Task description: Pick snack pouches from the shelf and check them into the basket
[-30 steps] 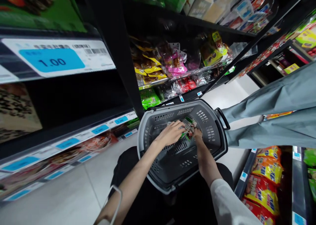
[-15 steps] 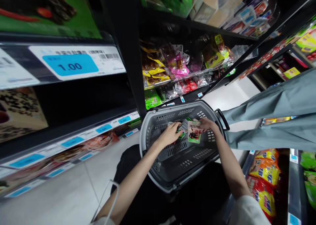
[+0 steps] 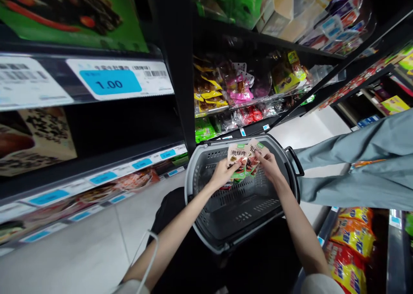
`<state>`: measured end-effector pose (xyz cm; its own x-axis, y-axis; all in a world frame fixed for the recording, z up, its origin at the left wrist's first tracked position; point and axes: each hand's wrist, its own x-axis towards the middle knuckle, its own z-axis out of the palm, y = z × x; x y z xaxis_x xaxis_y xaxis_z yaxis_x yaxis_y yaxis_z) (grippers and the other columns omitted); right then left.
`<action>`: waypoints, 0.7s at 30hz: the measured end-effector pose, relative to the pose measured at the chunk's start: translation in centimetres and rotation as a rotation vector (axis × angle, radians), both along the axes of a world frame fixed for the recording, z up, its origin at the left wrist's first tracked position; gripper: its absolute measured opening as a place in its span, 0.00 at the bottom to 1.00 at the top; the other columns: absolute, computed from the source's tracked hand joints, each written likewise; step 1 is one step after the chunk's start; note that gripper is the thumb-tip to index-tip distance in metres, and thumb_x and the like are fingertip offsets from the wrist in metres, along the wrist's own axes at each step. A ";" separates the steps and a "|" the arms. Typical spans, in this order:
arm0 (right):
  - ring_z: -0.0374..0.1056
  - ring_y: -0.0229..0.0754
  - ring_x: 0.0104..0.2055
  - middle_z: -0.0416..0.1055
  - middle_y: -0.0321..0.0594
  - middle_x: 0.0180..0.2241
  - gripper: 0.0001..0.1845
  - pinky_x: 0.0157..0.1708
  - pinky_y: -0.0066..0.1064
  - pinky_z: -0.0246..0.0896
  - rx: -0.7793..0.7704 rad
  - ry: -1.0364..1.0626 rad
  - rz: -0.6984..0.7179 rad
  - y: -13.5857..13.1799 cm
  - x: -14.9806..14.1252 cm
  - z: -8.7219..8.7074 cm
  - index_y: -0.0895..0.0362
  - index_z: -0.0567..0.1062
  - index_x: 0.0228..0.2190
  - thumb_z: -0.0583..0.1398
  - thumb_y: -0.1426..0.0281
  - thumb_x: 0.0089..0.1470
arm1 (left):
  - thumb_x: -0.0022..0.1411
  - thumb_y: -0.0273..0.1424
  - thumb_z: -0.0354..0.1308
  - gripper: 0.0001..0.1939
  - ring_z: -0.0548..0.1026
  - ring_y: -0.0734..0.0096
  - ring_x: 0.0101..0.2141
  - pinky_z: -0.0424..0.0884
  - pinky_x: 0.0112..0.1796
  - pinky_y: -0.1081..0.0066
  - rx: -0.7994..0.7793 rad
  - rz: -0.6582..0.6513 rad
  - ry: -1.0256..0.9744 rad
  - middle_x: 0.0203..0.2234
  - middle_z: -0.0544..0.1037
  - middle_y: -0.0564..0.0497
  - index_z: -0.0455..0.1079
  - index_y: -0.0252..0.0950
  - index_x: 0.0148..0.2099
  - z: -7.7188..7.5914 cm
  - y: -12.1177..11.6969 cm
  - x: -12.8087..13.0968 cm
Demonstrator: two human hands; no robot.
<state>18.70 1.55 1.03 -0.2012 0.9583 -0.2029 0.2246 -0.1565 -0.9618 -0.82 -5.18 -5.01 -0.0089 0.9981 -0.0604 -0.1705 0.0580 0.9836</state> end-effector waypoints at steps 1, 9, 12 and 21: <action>0.76 0.44 0.31 0.81 0.42 0.35 0.30 0.32 0.34 0.72 0.001 0.009 -0.029 0.1 0.1 0.0 0.56 0.79 0.37 0.69 0.44 0.46 | 0.60 0.49 0.64 0.25 0.80 0.54 0.46 0.73 0.49 0.63 -0.005 0.016 -0.031 0.46 0.83 0.42 0.77 0.32 0.49 -0.1 0.0 0.0; 0.76 0.45 0.33 0.82 0.42 0.33 0.26 0.33 0.32 0.69 0.055 -0.011 -0.102 0.6 1.7 0.8 0.58 0.80 0.34 0.72 0.49 0.44 | 0.58 0.59 0.60 0.33 0.78 0.58 0.41 0.71 0.48 0.62 -0.110 0.093 -0.189 0.36 0.83 0.46 0.78 0.31 0.40 -0.9 0.3 0.1; 0.76 0.45 0.33 0.82 0.43 0.34 0.27 0.34 0.32 0.69 0.061 -0.031 -0.087 0.7 2.0 0.8 0.59 0.81 0.34 0.72 0.49 0.43 | 0.57 0.59 0.62 0.32 0.78 0.58 0.43 0.70 0.50 0.62 -0.123 0.094 -0.234 0.37 0.83 0.46 0.78 0.31 0.42 -0.7 0.4 0.0; 0.75 0.45 0.33 0.81 0.42 0.33 0.25 0.35 0.33 0.68 0.082 -0.084 -0.039 0.5 1.7 0.9 0.59 0.81 0.33 0.72 0.50 0.43 | 0.50 0.42 0.72 0.20 0.73 0.64 0.41 0.65 0.46 0.70 -0.159 0.204 -0.373 0.35 0.80 0.51 0.76 0.34 0.40 0.8 0.4 -0.3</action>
<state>20.42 2.07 1.97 -0.1486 0.9792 -0.1382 0.3000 -0.0885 -0.9498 -1.12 -4.82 -4.22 -0.1529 0.9564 -0.2490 -0.5356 0.1315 0.8342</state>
